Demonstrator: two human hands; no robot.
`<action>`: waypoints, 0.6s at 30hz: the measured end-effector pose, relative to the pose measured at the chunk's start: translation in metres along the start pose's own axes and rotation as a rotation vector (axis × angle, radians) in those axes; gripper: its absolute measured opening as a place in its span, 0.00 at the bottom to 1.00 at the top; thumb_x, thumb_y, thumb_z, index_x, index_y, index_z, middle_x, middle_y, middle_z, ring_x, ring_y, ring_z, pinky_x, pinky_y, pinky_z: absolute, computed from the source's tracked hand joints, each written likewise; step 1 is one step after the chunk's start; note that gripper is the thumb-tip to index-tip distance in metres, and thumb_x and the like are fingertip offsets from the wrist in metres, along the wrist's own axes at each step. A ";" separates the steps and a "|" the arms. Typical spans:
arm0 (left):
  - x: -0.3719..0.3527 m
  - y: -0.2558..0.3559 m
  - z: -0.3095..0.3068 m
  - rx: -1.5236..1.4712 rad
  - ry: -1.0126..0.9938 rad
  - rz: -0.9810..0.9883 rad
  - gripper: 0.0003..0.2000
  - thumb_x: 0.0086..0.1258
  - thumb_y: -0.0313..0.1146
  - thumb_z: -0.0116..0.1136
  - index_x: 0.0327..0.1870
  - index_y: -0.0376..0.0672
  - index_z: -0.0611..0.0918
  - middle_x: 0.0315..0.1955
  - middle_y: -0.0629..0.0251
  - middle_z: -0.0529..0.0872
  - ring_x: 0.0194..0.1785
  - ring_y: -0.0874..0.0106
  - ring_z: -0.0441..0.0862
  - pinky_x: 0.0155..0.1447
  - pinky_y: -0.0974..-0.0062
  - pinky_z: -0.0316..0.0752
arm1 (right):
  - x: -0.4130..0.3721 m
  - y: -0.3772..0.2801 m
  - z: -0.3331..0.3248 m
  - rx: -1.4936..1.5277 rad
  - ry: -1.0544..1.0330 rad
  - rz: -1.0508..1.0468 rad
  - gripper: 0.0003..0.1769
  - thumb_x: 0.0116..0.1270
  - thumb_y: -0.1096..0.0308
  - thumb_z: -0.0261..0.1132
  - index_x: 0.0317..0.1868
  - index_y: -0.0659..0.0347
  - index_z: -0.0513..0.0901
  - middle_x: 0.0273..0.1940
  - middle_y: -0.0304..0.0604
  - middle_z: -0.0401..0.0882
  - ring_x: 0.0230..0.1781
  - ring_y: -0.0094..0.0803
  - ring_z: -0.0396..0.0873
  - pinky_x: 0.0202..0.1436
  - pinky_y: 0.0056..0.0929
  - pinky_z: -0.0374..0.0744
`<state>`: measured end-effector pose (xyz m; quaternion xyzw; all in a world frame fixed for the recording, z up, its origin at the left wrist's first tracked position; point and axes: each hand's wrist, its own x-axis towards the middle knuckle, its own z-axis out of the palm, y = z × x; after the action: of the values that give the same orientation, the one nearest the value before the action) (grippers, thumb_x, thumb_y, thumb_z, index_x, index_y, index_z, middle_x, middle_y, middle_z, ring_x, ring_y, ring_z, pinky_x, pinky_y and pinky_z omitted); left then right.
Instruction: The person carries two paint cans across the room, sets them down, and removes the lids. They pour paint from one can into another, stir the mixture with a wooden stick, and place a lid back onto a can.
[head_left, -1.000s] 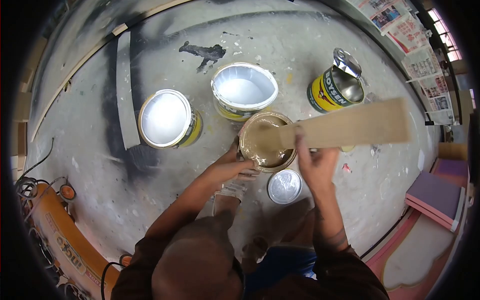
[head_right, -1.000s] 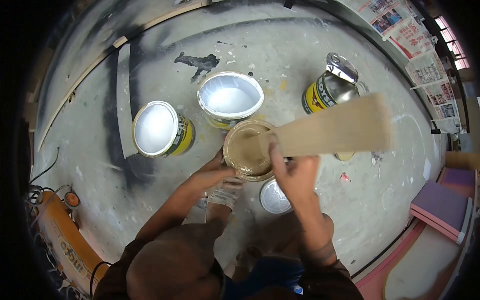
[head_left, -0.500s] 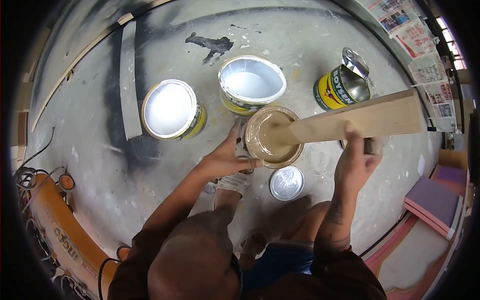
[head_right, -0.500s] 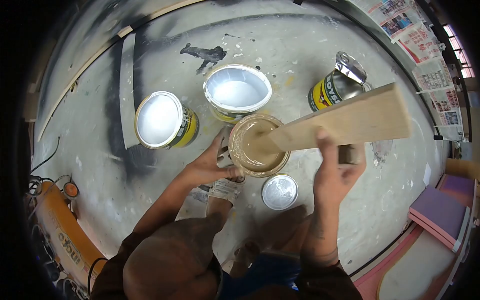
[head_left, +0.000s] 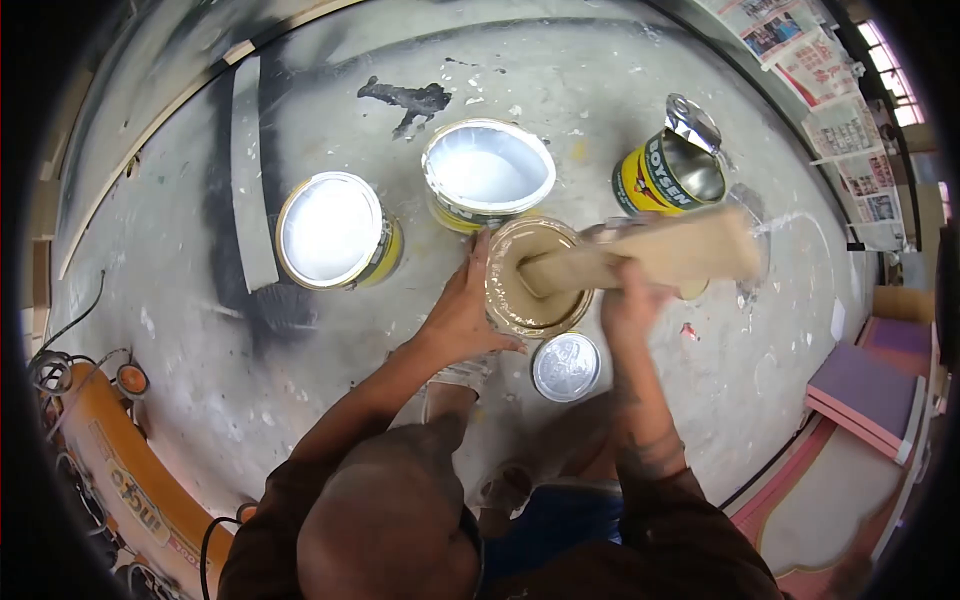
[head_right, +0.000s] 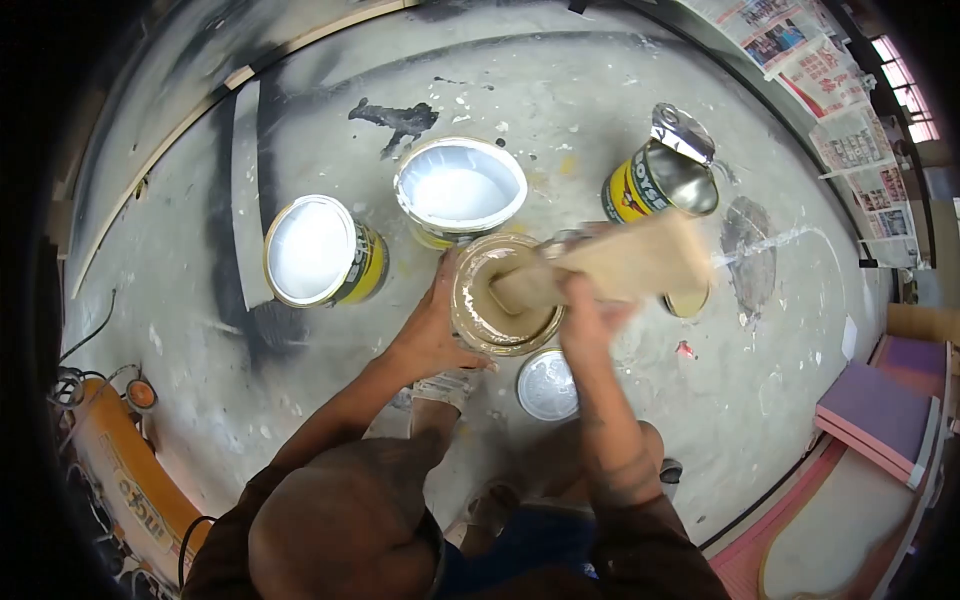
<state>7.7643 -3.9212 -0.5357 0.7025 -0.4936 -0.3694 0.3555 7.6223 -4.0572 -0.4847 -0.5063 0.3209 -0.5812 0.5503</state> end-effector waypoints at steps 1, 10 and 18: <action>-0.002 -0.001 0.000 0.009 0.009 0.014 0.77 0.35 0.43 0.89 0.79 0.32 0.35 0.79 0.37 0.43 0.83 0.46 0.42 0.84 0.59 0.47 | 0.005 0.001 -0.007 -0.070 -0.098 0.014 0.32 0.61 0.74 0.65 0.66 0.67 0.66 0.51 0.46 0.79 0.48 0.37 0.80 0.56 0.39 0.80; -0.002 0.008 -0.004 -0.071 0.019 0.047 0.75 0.36 0.42 0.88 0.80 0.36 0.38 0.78 0.40 0.50 0.82 0.47 0.49 0.83 0.58 0.51 | 0.010 0.016 0.020 -0.204 0.128 -0.129 0.31 0.76 0.38 0.55 0.55 0.61 0.72 0.39 0.46 0.75 0.35 0.37 0.77 0.41 0.38 0.79; -0.005 0.006 -0.002 -0.067 0.042 0.001 0.72 0.39 0.45 0.87 0.80 0.39 0.41 0.77 0.43 0.54 0.80 0.45 0.53 0.81 0.56 0.56 | 0.011 0.025 0.014 -0.308 0.185 -0.270 0.36 0.74 0.38 0.57 0.53 0.70 0.75 0.35 0.51 0.81 0.28 0.41 0.79 0.35 0.42 0.82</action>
<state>7.7620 -3.9181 -0.5291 0.6976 -0.4736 -0.3709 0.3893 7.6445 -4.0695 -0.5011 -0.5671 0.3846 -0.6377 0.3519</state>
